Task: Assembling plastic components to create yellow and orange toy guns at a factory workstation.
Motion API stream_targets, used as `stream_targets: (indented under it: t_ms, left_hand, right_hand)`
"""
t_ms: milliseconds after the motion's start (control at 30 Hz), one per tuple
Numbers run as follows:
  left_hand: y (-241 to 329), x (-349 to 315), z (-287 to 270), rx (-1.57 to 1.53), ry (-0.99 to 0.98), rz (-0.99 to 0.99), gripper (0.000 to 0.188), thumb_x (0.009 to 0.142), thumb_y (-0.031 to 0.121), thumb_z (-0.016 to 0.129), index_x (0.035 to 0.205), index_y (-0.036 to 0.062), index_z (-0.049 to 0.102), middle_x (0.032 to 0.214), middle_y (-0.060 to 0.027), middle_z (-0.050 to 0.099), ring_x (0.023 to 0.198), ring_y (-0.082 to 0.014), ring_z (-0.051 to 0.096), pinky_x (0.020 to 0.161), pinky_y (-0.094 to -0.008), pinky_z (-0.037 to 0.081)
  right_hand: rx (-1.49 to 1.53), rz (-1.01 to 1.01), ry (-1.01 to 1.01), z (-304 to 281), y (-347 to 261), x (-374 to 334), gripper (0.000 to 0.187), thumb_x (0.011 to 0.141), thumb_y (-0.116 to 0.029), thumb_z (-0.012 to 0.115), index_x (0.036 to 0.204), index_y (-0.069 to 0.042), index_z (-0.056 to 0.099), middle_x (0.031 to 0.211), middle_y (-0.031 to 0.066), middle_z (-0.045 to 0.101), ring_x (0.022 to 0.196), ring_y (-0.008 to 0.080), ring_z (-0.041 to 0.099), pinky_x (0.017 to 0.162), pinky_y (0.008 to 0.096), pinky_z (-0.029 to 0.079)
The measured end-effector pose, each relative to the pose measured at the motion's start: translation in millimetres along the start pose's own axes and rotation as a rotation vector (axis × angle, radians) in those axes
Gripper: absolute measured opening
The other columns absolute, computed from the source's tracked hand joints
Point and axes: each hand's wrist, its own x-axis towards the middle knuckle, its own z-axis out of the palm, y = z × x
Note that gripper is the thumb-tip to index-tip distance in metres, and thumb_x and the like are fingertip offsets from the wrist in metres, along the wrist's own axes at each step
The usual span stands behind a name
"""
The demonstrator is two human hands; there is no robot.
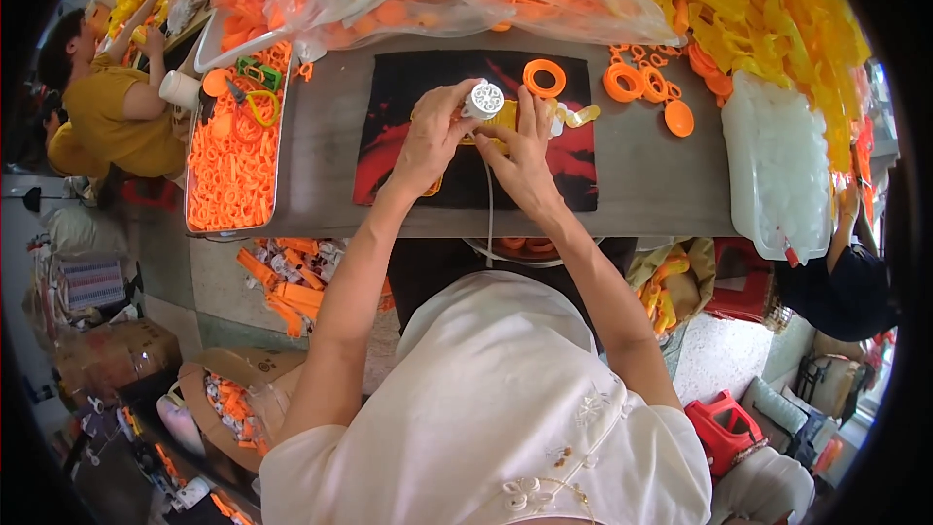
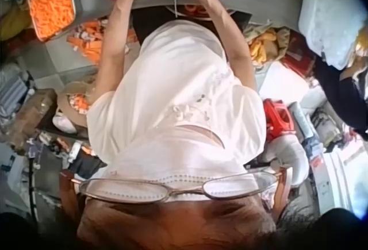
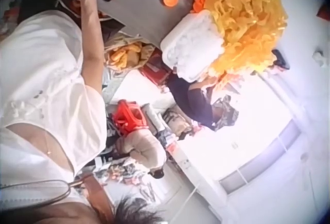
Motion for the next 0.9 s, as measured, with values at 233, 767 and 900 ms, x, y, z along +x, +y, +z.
stream_targets:
  t_ms: [233,767,900]
  left_hand:
    - [-1.0,0.7,-1.0,0.006,0.000,-0.013,0.043,0.087,0.009,0.068,0.128,0.0055,0.055,0.111,-0.0121,0.063,0.106,-0.0297,0.060,0.096,-0.0412,0.041]
    - [-0.8,-1.2,-1.0,0.019,0.018,0.000,0.042,0.087,0.009,0.068,0.127,0.0059,0.054,0.110,-0.0119,0.063,0.106,-0.0296,0.059,0.096,-0.0412,0.041]
    - [-0.8,-0.7,-1.6,-0.003,0.004,0.012,0.041,0.088,0.009,0.067,0.127,0.0056,0.054,0.111,-0.0123,0.063,0.106,-0.0302,0.059,0.096,-0.0412,0.041]
  right_hand:
    - [0.006,0.172,0.012,4.3,0.1,8.1,0.023,0.090,-0.017,0.065,0.110,-0.007,0.072,0.160,0.0286,0.010,0.148,0.0461,0.003,0.119,0.0529,0.010]
    - [-0.013,0.082,-0.066,-4.3,-2.7,7.3,0.032,0.085,-0.022,0.068,0.115,-0.010,0.071,0.162,0.0254,-0.001,0.149,0.0449,-0.005,0.119,0.0546,0.002]
    - [-0.096,-0.006,-0.115,-13.4,-4.2,9.2,0.034,0.086,-0.024,0.068,0.117,-0.012,0.072,0.162,0.0269,-0.002,0.148,0.0469,-0.006,0.119,0.0556,0.002]
